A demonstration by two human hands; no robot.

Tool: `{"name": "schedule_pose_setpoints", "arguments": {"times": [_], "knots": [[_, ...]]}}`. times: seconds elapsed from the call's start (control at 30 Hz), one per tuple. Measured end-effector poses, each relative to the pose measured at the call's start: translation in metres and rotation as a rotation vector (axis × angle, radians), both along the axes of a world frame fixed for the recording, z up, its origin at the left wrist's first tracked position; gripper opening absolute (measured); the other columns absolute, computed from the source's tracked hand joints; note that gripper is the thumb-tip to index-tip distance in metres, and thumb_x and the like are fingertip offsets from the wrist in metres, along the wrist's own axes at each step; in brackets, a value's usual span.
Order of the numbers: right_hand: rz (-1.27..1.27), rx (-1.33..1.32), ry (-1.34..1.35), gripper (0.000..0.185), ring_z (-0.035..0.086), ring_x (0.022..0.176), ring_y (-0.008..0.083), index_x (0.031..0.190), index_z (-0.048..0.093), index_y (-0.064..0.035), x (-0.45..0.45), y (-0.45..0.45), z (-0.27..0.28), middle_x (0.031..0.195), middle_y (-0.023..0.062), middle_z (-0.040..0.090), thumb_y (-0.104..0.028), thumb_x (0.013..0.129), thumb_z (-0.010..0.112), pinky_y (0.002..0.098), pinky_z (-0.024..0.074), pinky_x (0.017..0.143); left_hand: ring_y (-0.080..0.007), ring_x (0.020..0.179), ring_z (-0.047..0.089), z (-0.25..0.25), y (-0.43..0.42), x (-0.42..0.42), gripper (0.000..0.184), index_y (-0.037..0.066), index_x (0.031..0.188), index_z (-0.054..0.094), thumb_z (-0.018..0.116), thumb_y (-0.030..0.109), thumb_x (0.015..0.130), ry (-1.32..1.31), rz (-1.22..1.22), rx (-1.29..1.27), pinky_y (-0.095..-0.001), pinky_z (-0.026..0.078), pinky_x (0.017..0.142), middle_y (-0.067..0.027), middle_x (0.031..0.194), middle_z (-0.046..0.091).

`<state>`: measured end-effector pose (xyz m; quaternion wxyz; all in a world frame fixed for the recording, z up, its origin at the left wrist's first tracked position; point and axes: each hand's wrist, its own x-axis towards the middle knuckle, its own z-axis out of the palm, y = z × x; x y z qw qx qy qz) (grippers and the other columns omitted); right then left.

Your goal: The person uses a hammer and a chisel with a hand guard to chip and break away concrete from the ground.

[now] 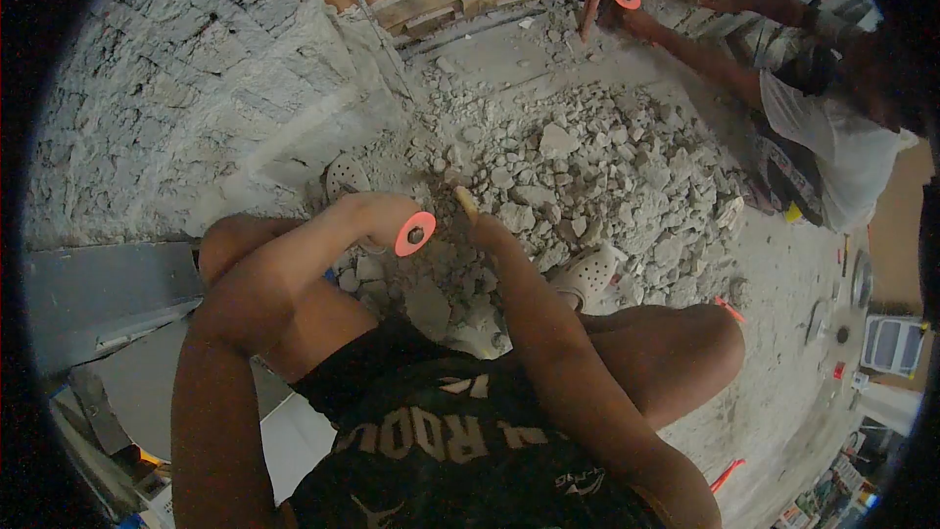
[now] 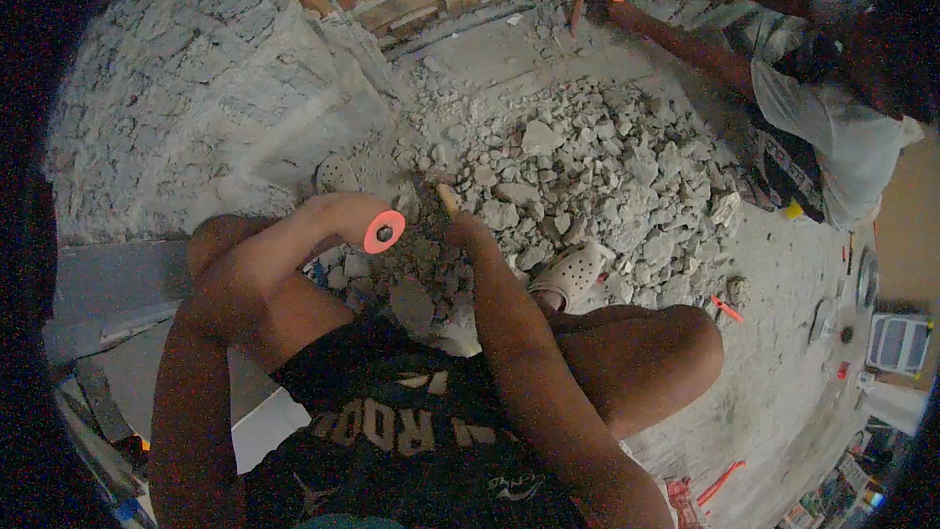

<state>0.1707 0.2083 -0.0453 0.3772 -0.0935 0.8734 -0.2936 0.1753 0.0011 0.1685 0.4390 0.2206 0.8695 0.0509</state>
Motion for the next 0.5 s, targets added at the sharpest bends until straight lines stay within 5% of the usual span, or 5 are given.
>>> {"name": "schedule_pose_setpoints", "arguments": {"times": [0.17,0.37,0.5], "knots": [[0.039,-0.046,0.107,0.033,0.064,0.092,0.0376,0.101,0.063,0.0005,0.000,-0.004,-0.050,0.096,0.0240,0.066,-0.025,0.083,0.052,0.0448,0.0496,0.078,-0.0353,0.081,0.065,0.015,0.004,0.000,0.016,0.002,0.081,0.065,0.065,0.010,0.067,-0.014,0.007,0.049,-0.0433,0.049,0.066,-0.0203,0.085,0.066],[0.017,-0.026,0.068,0.031,0.064,0.091,0.0376,0.099,0.062,-0.0002,0.002,-0.001,-0.017,0.096,0.0238,0.066,-0.024,0.085,0.048,0.0439,0.0503,0.076,-0.0354,0.080,0.065,0.003,0.000,0.000,0.017,0.003,0.082,0.066,0.065,0.010,0.067,-0.033,0.005,0.028,-0.0442,0.049,0.064,-0.0199,0.084,0.067],[0.035,-0.089,0.053,0.029,0.064,0.091,0.0379,0.098,0.062,-0.0002,0.000,-0.002,-0.060,0.095,0.0239,0.066,-0.022,0.085,0.048,0.0445,0.0505,0.076,-0.0352,0.079,0.065,0.004,-0.001,0.000,0.019,0.003,0.083,0.066,0.066,0.012,0.067,-0.016,0.009,0.077,-0.0444,0.048,0.064,-0.0199,0.084,0.067]]}}
